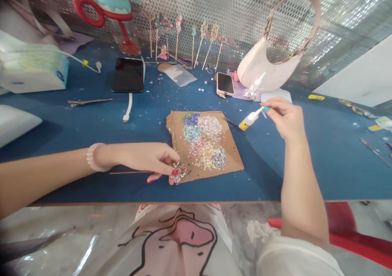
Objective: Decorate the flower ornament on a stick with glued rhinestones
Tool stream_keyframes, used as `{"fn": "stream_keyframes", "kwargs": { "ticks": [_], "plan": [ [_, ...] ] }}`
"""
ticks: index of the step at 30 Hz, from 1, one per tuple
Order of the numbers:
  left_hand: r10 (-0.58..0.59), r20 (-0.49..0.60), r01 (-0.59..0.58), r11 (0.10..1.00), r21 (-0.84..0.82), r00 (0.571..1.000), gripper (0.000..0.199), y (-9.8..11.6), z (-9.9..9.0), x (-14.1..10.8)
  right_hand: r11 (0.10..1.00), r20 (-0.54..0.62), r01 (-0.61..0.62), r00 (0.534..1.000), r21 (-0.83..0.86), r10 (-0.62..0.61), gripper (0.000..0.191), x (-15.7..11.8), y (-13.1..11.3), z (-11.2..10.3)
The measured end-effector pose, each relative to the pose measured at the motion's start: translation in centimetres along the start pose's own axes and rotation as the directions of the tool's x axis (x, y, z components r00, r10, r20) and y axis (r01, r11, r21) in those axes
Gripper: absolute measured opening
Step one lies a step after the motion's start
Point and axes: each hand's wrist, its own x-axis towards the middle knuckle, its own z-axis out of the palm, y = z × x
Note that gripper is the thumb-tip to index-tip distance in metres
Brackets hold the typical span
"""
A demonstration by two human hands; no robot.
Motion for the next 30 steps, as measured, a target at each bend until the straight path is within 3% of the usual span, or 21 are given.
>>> {"fn": "stream_keyframes", "kwargs": {
  "ticks": [11, 22, 30],
  "plan": [
    [-0.005, -0.001, 0.005, 1.0, -0.01, 1.0, 0.018, 0.2, 0.0, -0.1, 1.0, -0.03, -0.031, 0.999, -0.001, 0.031, 0.019, 0.3, -2.3, -0.2],
    [-0.004, -0.005, 0.004, 1.0, -0.022, 1.0, 0.018, 0.1, 0.1, 0.0, 0.999, -0.023, -0.049, 0.999, -0.013, 0.049, 0.024, 0.0, -1.5, 0.1],
    [-0.003, 0.0, 0.003, 1.0, -0.014, 1.0, 0.018, 0.2, 0.0, -0.1, 0.996, -0.002, -0.03, 1.0, -0.08, 0.03, 0.016, 0.3, -2.9, -0.3]
  ]
}}
